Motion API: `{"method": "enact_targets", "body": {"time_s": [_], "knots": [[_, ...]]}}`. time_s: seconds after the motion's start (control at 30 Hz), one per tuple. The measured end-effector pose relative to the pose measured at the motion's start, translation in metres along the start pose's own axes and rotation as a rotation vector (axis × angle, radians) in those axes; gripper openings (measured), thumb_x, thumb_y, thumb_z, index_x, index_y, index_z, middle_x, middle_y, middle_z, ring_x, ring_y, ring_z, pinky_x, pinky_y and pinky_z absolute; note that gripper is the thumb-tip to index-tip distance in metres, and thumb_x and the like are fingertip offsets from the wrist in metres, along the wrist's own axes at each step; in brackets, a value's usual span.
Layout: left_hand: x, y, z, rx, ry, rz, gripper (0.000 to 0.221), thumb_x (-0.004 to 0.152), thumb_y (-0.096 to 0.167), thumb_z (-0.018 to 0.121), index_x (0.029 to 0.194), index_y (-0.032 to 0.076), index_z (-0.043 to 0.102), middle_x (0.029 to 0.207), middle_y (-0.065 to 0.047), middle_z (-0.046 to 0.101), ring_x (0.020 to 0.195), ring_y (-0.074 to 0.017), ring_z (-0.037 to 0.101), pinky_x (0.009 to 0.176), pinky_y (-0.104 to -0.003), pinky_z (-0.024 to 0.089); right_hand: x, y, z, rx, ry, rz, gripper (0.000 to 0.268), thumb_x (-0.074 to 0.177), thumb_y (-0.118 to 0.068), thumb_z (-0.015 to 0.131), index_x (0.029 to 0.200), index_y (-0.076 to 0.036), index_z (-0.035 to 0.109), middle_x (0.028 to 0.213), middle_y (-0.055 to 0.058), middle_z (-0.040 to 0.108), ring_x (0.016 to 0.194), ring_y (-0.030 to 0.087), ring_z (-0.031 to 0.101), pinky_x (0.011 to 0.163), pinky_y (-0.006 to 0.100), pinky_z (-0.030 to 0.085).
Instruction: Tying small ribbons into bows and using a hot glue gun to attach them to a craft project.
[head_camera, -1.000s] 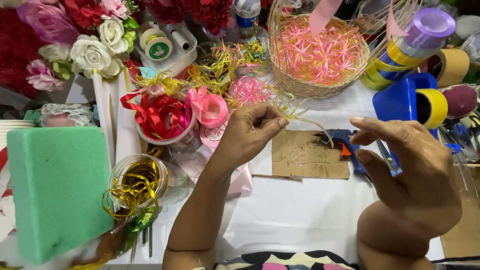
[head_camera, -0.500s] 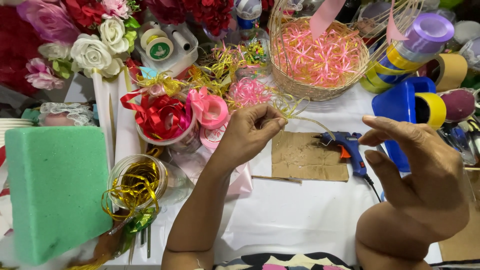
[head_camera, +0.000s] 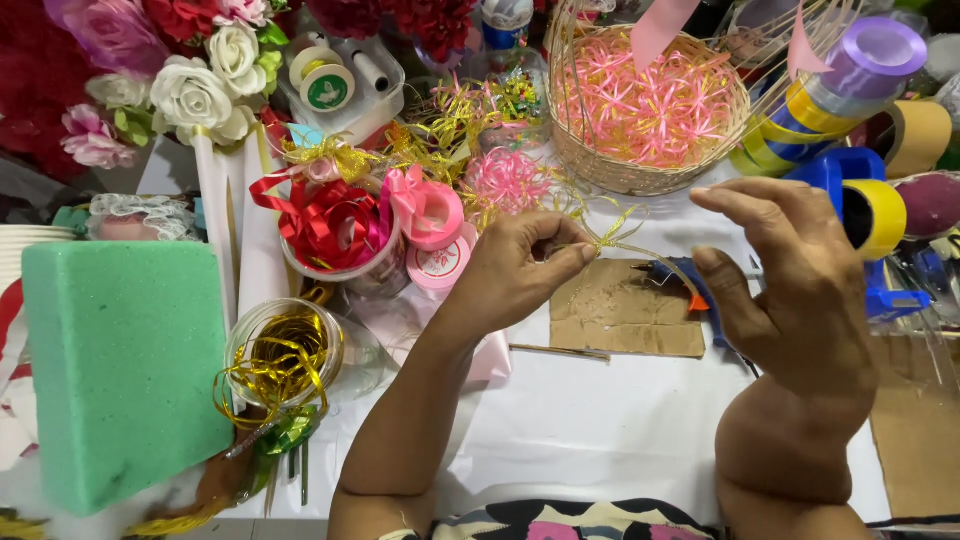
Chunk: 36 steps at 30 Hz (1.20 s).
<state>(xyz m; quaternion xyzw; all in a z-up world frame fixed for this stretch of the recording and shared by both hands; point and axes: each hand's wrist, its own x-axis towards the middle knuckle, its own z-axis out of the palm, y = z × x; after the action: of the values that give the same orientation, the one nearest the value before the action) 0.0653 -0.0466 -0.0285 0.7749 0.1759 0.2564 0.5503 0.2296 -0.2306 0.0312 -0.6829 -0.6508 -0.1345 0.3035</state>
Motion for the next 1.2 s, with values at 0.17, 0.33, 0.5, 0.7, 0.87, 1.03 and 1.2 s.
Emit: {"method": "enact_targets", "body": {"time_s": [0.17, 0.33, 0.5, 0.7, 0.87, 1.03, 1.2], "knots": [[0.004, -0.003, 0.005, 0.029, -0.015, -0.002, 0.012, 0.09, 0.021, 0.073, 0.082, 0.011, 0.074, 0.074, 0.005, 0.062, 0.066, -0.0063, 0.048, 0.062, -0.025, 0.038, -0.001, 0.01, 0.007, -0.049, -0.063, -0.001, 0.029, 0.107, -0.018, 0.059, 0.129, -0.001, 0.068, 0.124, 0.022, 0.069, 0.112, 0.042, 0.061, 0.101, 0.052, 0.044], [0.001, 0.002, 0.013, 0.098, -0.051, -0.073, 0.014, 0.087, 0.027, 0.072, 0.081, 0.015, 0.076, 0.071, 0.006, 0.064, 0.065, -0.0063, 0.051, 0.062, -0.027, 0.04, 0.004, 0.009, 0.02, -0.032, -0.039, -0.032, 0.041, 0.111, -0.027, 0.055, 0.131, 0.007, 0.067, 0.123, 0.025, 0.068, 0.114, 0.044, 0.061, 0.102, 0.054, 0.044], [-0.001, -0.002, 0.023, 0.19, -0.135, -0.087, 0.017, 0.086, 0.033, 0.072, 0.081, 0.018, 0.077, 0.074, 0.005, 0.073, 0.068, -0.0083, 0.062, 0.065, -0.029, 0.046, 0.005, 0.017, 0.044, 0.057, -0.101, -0.041, 0.008, 0.103, -0.01, 0.069, 0.101, -0.002, 0.069, 0.108, 0.015, 0.065, 0.104, 0.034, 0.058, 0.097, 0.046, 0.042], [-0.002, -0.026, 0.036, 0.329, -0.233, -0.235, 0.019, 0.084, 0.039, 0.071, 0.089, 0.024, 0.081, 0.075, 0.006, 0.076, 0.071, -0.0101, 0.068, 0.068, -0.031, 0.048, -0.02, 0.052, 0.08, 0.084, -0.277, 0.089, 0.007, 0.099, -0.012, 0.066, 0.096, -0.005, 0.065, 0.095, 0.01, 0.065, 0.094, 0.033, 0.056, 0.085, 0.045, 0.043], [-0.014, -0.077, 0.049, 0.291, -0.159, -0.277, 0.018, 0.083, 0.028, 0.076, 0.099, 0.021, 0.08, 0.067, 0.004, 0.066, 0.069, -0.0163, 0.066, 0.067, -0.033, 0.05, -0.041, 0.079, 0.125, 0.021, -0.365, 0.156, 0.006, 0.094, -0.016, 0.068, 0.093, -0.011, 0.069, 0.092, 0.01, 0.068, 0.094, 0.034, 0.063, 0.086, 0.047, 0.048], [-0.024, -0.125, 0.067, 0.193, -0.07, -0.356, 0.02, 0.081, 0.022, 0.079, 0.101, 0.019, 0.08, 0.065, 0.002, 0.072, 0.068, -0.0176, 0.075, 0.066, -0.031, 0.056, -0.03, 0.057, 0.128, -0.078, -0.592, 0.293, 0.009, 0.095, -0.017, 0.064, 0.097, -0.018, 0.073, 0.093, 0.005, 0.07, 0.103, 0.026, 0.067, 0.096, 0.046, 0.048], [-0.027, -0.136, 0.069, -0.411, 0.079, -0.431, 0.021, 0.082, 0.009, 0.079, 0.1, -0.002, 0.075, 0.075, -0.016, 0.074, 0.063, -0.0199, 0.076, 0.055, -0.022, 0.057, -0.041, 0.045, 0.1, 0.099, -0.165, 0.175, 0.025, 0.099, -0.017, 0.072, 0.122, -0.011, 0.069, 0.115, 0.01, 0.063, 0.106, 0.034, 0.065, 0.09, 0.048, 0.051]]}}
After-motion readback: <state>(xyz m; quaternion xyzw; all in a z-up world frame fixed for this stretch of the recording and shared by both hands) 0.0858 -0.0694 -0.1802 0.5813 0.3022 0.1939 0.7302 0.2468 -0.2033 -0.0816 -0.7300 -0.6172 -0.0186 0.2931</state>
